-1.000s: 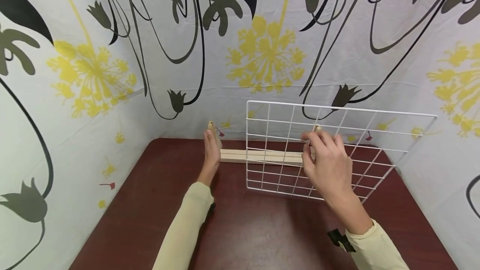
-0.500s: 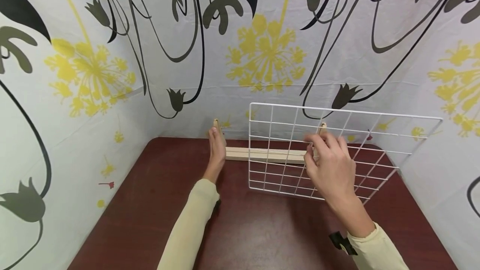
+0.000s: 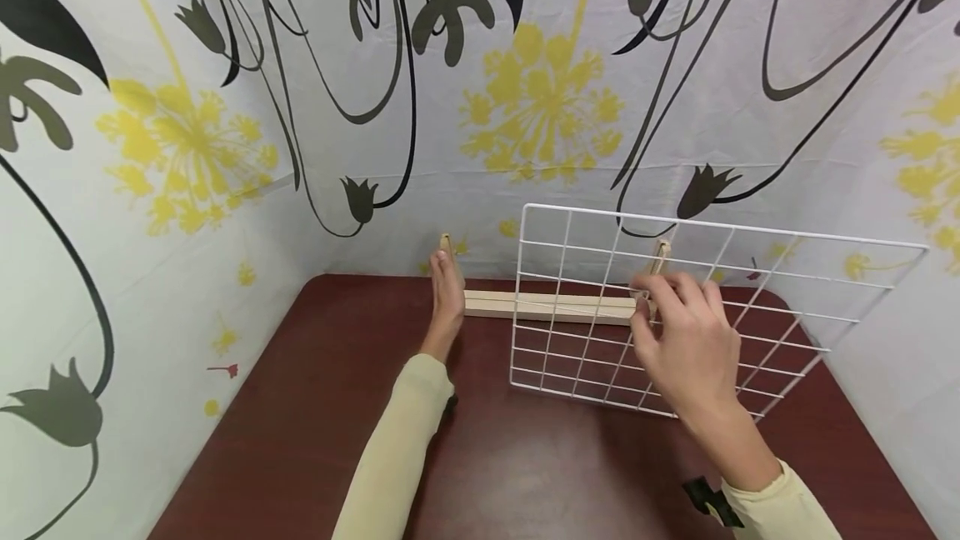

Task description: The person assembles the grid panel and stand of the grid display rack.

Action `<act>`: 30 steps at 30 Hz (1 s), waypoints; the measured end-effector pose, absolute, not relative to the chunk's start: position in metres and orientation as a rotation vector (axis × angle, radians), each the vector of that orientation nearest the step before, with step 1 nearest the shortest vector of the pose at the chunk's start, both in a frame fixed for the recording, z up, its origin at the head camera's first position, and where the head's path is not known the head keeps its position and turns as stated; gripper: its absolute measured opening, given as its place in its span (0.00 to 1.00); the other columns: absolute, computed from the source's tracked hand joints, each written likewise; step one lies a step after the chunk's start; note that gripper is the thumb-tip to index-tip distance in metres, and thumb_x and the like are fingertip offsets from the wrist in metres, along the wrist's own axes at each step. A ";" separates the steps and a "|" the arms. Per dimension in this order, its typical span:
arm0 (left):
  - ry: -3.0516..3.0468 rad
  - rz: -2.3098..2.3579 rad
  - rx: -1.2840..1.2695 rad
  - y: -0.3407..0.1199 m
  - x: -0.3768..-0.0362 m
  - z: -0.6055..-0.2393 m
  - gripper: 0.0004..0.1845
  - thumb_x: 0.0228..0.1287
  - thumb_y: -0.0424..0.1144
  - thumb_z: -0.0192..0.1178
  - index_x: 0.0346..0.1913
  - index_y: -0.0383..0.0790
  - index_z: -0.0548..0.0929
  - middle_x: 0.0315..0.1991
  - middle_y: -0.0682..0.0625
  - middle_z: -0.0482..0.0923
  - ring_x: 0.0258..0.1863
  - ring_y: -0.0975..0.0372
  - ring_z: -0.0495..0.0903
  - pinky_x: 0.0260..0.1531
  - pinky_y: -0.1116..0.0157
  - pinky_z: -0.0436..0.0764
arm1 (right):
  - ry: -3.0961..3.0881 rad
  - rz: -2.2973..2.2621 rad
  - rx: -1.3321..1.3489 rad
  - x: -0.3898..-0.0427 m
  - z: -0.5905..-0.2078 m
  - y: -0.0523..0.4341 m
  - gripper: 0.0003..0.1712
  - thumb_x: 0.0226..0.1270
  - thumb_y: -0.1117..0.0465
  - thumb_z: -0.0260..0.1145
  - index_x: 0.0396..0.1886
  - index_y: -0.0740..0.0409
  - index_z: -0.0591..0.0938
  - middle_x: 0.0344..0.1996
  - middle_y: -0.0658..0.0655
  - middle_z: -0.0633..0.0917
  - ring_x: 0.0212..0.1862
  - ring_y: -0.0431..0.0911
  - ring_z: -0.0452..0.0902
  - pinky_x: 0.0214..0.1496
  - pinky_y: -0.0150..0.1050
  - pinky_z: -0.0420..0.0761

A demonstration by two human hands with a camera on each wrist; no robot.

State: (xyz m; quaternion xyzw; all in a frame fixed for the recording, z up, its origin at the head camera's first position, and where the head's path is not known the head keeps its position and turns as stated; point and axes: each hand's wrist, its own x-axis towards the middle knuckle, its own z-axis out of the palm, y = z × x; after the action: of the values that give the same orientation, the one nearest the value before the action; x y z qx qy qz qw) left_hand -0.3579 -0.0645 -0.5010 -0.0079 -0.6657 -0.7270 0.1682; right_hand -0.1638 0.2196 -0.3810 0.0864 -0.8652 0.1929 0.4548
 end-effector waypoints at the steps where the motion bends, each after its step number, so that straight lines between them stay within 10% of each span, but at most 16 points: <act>1: -1.892 -2.068 -0.019 -0.064 -0.357 -0.501 0.22 0.89 0.53 0.27 0.59 0.38 0.63 0.80 0.36 0.58 0.81 0.51 0.58 0.81 0.51 0.59 | -2.132 0.476 0.214 -0.163 -0.381 0.220 0.12 0.65 0.65 0.66 0.46 0.52 0.88 0.40 0.59 0.87 0.40 0.60 0.76 0.20 0.59 0.73; 30: -2.000 -1.937 0.042 -0.062 -0.364 -0.500 0.26 0.87 0.58 0.27 0.60 0.39 0.65 0.54 0.43 0.66 0.58 0.52 0.67 0.66 0.54 0.66 | -2.094 0.469 0.192 -0.163 -0.385 0.231 0.13 0.62 0.63 0.67 0.46 0.54 0.89 0.38 0.61 0.86 0.41 0.62 0.76 0.25 0.64 0.75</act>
State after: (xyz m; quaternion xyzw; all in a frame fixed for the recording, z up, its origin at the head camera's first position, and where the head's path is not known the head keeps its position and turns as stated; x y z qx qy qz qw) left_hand -0.3637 -0.0621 -0.4996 0.0150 -0.7067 -0.6847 0.1776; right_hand -0.1628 0.2309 -0.3849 0.0786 -0.8558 0.1915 0.4740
